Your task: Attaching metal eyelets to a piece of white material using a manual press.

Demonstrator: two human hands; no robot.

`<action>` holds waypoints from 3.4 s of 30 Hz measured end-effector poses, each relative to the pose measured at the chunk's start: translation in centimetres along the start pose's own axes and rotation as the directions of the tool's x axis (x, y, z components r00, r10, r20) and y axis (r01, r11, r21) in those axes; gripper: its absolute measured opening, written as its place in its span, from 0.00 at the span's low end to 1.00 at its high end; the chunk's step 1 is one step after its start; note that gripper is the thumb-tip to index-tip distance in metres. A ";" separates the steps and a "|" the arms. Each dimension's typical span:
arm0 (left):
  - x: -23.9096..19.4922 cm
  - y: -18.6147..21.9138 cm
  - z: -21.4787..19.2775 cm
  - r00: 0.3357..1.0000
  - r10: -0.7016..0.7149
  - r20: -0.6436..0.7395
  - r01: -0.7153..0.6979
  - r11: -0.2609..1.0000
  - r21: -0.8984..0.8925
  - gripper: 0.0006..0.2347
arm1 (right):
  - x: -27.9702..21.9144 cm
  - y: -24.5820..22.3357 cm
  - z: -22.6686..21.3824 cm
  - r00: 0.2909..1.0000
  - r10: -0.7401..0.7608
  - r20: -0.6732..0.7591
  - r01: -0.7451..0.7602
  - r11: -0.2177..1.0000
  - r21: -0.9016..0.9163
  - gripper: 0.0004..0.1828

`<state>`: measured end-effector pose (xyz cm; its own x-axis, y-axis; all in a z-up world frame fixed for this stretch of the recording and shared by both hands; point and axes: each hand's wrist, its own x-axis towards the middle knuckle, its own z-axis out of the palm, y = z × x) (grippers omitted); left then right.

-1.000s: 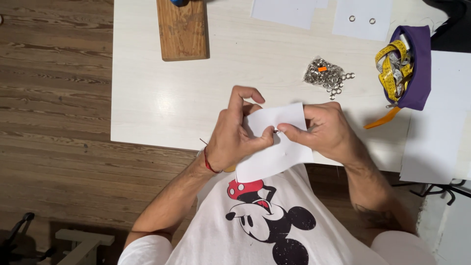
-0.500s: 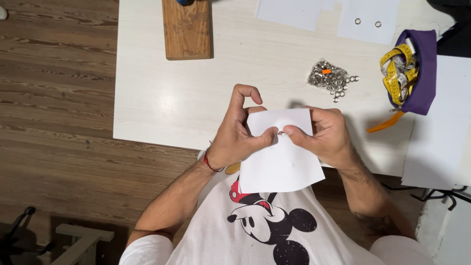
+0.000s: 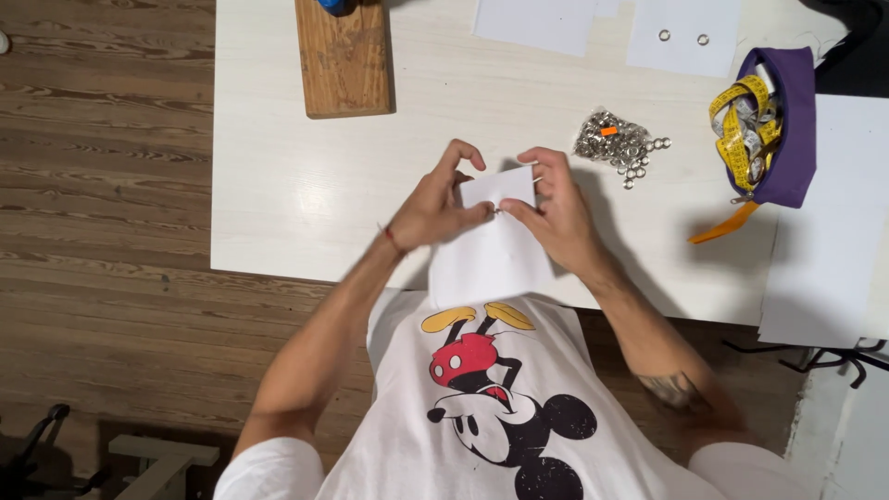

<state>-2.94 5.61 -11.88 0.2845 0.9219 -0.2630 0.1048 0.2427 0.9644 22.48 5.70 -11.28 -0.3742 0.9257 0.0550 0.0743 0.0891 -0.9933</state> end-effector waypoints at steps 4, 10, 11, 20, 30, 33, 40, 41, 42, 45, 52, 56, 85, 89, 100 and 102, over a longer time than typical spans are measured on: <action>4.5 -7.3 -0.5 0.983 -0.082 0.163 -0.010 0.869 0.495 0.26 | 0.6 5.5 1.1 0.978 0.206 -0.021 -0.207 0.968 -0.145 0.37; 6.8 -8.7 0.8 0.975 -0.032 0.222 -0.173 0.522 0.835 0.24 | 1.2 8.6 1.5 0.998 -0.016 -0.066 -0.030 0.765 -0.643 0.33; 6.2 -8.0 0.8 0.982 0.002 0.191 -0.175 0.415 0.893 0.24 | 0.8 10.0 1.3 0.992 -0.125 -0.019 0.072 0.681 -0.729 0.32; 2.8 -15.7 1.4 0.554 0.757 0.346 -0.649 0.133 0.749 0.09 | -1.2 16.0 2.1 0.920 -0.376 0.110 0.336 0.610 -0.717 0.05; -0.4 -16.6 0.5 0.567 0.747 0.347 -0.676 0.180 0.715 0.12 | -2.9 10.4 1.2 0.787 -0.499 0.363 0.567 0.352 -0.745 0.11; -0.1 -16.4 0.3 0.588 0.731 0.347 -0.653 0.176 0.736 0.12 | -2.5 9.9 1.2 0.789 -0.501 0.356 0.562 0.351 -0.749 0.10; 0.0 -16.1 1.1 0.612 0.703 0.362 -0.601 0.115 0.791 0.12 | -2.5 9.8 0.6 0.771 -0.466 0.433 0.585 0.252 -0.771 0.13; -0.1 -15.7 1.0 0.624 0.693 0.360 -0.574 0.094 0.813 0.11 | -2.3 10.0 0.6 0.771 -0.453 0.447 0.590 0.244 -0.770 0.13; -0.4 -16.0 0.9 0.630 0.691 0.355 -0.567 0.097 0.818 0.11 | -2.2 10.1 0.5 0.768 -0.454 0.451 0.596 0.248 -0.764 0.13; -0.2 -16.4 0.6 0.626 0.687 0.369 -0.589 0.106 0.801 0.12 | -2.1 10.0 -0.2 0.773 -0.444 0.453 0.600 0.280 -0.749 0.13; -0.1 -16.3 -0.2 0.643 0.659 0.390 -0.643 0.187 0.743 0.15 | -1.5 9.2 -0.3 0.775 -0.464 0.429 0.606 0.352 -0.713 0.12; 0.1 -16.3 -0.2 0.636 0.652 0.413 -0.632 0.132 0.764 0.13 | -1.8 10.5 -0.3 0.782 -0.434 0.447 0.588 0.278 -0.760 0.14; 0.3 -17.6 -0.1 0.611 0.657 0.440 -0.629 0.066 0.775 0.15 | -1.2 11.1 -0.5 0.754 -0.484 0.443 0.609 0.263 -0.749 0.18; 0.5 -18.2 -0.5 0.576 0.701 0.421 -0.670 0.111 0.734 0.16 | -1.0 10.9 -0.6 0.747 -0.510 0.427 0.618 0.295 -0.729 0.17; 0.1 -15.7 -0.4 0.650 0.610 0.453 -0.605 0.055 0.795 0.14 | -1.1 11.5 -0.8 0.762 -0.456 0.460 0.616 0.294 -0.731 0.19; -0.2 -15.3 -0.3 0.661 0.591 0.463 -0.586 0.020 0.810 0.14 | -1.4 11.8 -0.7 0.757 -0.459 0.466 0.622 0.287 -0.728 0.20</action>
<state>-4.89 1.84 -26.58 0.6913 0.6127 0.3831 0.6075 -0.7799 0.1510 24.57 5.72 -23.00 -0.7480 0.4883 0.4495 0.4616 0.8694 -0.1764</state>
